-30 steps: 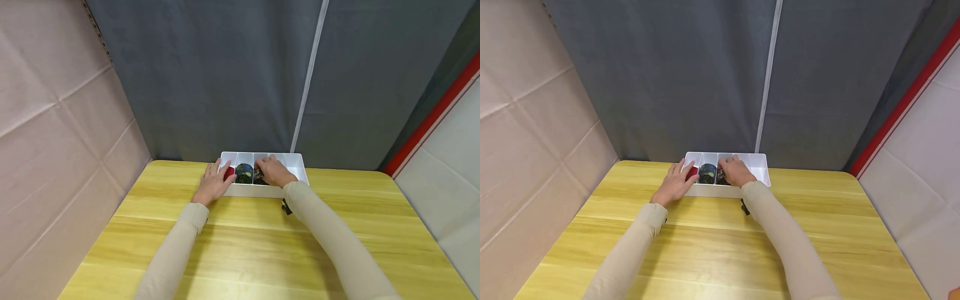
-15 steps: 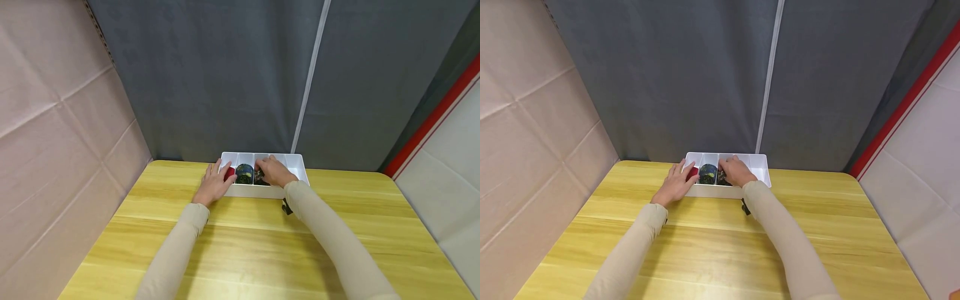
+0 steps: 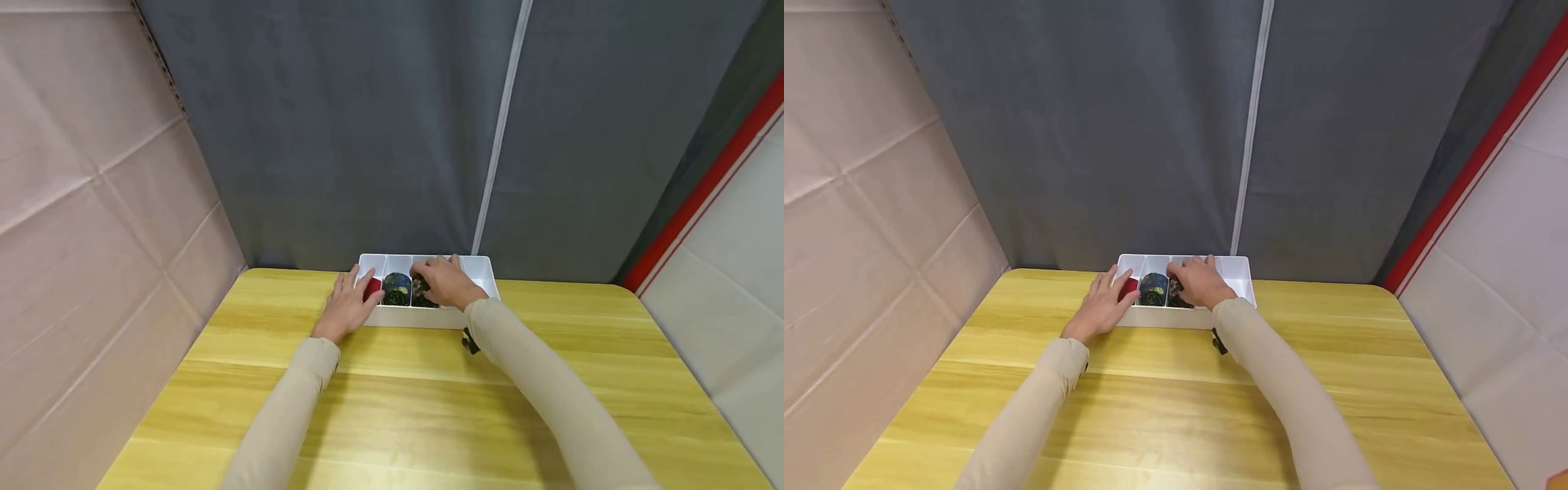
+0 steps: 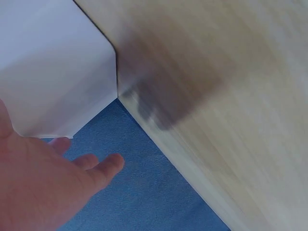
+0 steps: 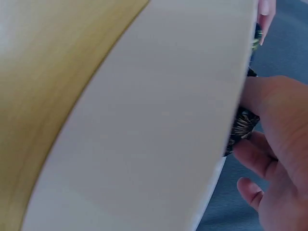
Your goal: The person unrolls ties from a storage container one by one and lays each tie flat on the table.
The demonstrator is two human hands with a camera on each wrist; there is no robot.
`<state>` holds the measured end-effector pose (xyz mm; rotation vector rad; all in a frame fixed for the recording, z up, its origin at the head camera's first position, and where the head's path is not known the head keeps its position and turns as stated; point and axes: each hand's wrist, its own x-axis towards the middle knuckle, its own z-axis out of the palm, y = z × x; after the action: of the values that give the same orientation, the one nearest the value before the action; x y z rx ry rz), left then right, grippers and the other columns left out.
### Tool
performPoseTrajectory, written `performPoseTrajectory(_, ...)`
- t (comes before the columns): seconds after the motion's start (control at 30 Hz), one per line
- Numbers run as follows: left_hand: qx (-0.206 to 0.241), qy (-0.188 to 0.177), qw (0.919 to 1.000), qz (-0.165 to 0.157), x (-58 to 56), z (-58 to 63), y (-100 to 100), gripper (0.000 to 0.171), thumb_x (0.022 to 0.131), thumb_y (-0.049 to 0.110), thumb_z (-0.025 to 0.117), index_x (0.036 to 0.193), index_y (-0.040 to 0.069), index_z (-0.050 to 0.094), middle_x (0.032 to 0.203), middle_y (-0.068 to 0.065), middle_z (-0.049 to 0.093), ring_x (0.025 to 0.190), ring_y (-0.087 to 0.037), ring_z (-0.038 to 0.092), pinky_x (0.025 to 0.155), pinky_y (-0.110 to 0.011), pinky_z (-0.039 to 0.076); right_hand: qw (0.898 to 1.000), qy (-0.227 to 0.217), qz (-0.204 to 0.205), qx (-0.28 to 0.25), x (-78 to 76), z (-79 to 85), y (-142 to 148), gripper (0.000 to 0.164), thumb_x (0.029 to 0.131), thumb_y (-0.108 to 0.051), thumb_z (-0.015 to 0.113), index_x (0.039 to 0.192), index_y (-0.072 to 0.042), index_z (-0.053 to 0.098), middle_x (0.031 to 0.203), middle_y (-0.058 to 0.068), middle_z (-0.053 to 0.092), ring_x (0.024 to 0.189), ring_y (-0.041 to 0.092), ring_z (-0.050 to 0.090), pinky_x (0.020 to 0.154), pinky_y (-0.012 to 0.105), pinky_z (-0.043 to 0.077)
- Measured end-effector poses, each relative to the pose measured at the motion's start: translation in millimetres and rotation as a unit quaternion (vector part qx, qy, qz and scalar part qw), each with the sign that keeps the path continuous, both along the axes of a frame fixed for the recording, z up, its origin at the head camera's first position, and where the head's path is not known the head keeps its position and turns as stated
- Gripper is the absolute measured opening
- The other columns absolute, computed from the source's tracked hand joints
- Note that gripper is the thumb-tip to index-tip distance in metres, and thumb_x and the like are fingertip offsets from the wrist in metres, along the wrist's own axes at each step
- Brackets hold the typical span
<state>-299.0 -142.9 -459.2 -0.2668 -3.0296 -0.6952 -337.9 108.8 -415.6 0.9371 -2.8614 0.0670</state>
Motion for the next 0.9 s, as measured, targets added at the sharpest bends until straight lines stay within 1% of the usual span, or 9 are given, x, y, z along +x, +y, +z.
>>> performPoseTrajectory(0.13, 0.000, 0.002, 1.0000, 0.000, 0.2, -0.7, -0.4, 0.068, 0.103, 0.064, 0.037, 0.163, 0.037, 0.022, 0.173, -0.008, 0.010, 0.157, -0.046, 0.009, 0.117, -0.072, 0.026, 1.000, -0.012, -0.003, 0.018, 0.7, 8.3, -2.7, 0.046, 0.088, -0.023, 0.080, 0.131, -0.029, 0.064, 0.119, 0.007, 0.069, 0.112, 0.029, 0.063, 0.094, 0.052, 0.041)
performPoseTrajectory(0.27, 0.001, 0.007, 1.0000, -0.001, 0.1, -1.3, -0.3, 0.068, 0.103, 0.063, 0.038, 0.163, 0.035, 0.022, 0.173, -0.009, 0.011, 0.156, -0.047, 0.011, 0.116, -0.073, 0.027, 0.999, -0.011, 0.003, 0.050, 2.7, 15.7, -3.3, 0.049, 0.090, -0.026, 0.079, 0.136, -0.032, 0.066, 0.123, 0.006, 0.068, 0.114, 0.026, 0.064, 0.096, 0.053, 0.044)
performPoseTrajectory(0.37, 0.004, 0.009, 1.0000, 0.001, -0.6, -1.2, -0.3, 0.068, 0.103, 0.062, 0.039, 0.163, 0.034, 0.023, 0.173, -0.010, 0.011, 0.156, -0.047, 0.011, 0.116, -0.073, 0.027, 0.998, -0.013, 0.010, 0.064, 3.9, 20.6, -3.5, 0.048, 0.091, -0.027, 0.078, 0.136, -0.032, 0.066, 0.122, 0.007, 0.067, 0.109, 0.024, 0.066, 0.095, 0.053, 0.046)
performPoseTrajectory(0.47, 0.006, 0.008, 0.9999, 0.001, -1.3, -0.5, -0.6, 0.068, 0.102, 0.063, 0.039, 0.163, 0.035, 0.023, 0.173, -0.009, 0.010, 0.156, -0.047, 0.010, 0.117, -0.072, 0.027, 0.997, -0.025, 0.010, 0.067, 4.4, 25.1, -3.8, 0.046, 0.092, -0.027, 0.077, 0.136, -0.031, 0.066, 0.122, 0.008, 0.066, 0.108, 0.024, 0.066, 0.098, 0.055, 0.048)
performPoseTrajectory(0.6, 0.005, 0.006, 1.0000, 0.002, -1.2, -0.6, -0.4, 0.068, 0.102, 0.063, 0.039, 0.162, 0.036, 0.023, 0.173, -0.008, 0.010, 0.157, -0.046, 0.010, 0.117, -0.071, 0.027, 0.997, -0.045, 0.010, 0.062, 5.8, 32.4, -2.5, 0.044, 0.093, -0.027, 0.076, 0.136, -0.029, 0.066, 0.126, 0.009, 0.066, 0.110, 0.025, 0.064, 0.101, 0.056, 0.049)
performPoseTrajectory(0.77, 0.005, 0.008, 1.0000, 0.000, -0.6, -2.2, 0.1, 0.068, 0.103, 0.062, 0.040, 0.163, 0.036, 0.022, 0.173, -0.008, 0.010, 0.157, -0.046, 0.010, 0.117, -0.072, 0.026, 0.998, -0.057, 0.013, 0.037, 9.1, 40.1, 2.5, 0.046, 0.092, -0.027, 0.076, 0.137, -0.028, 0.063, 0.125, 0.012, 0.062, 0.102, 0.028, 0.065, 0.103, 0.053, 0.051)
performPoseTrajectory(0.9, 0.008, 0.016, 0.9998, -0.001, -1.9, -2.6, 0.4, 0.068, 0.103, 0.062, 0.040, 0.162, 0.034, 0.024, 0.173, -0.008, 0.011, 0.157, -0.046, 0.011, 0.116, -0.073, 0.027, 0.998, -0.067, 0.013, 0.004, 10.8, 46.2, 7.7, 0.047, 0.093, -0.024, 0.075, 0.137, -0.028, 0.061, 0.126, 0.013, 0.059, 0.095, 0.032, 0.067, 0.099, 0.049, 0.056)
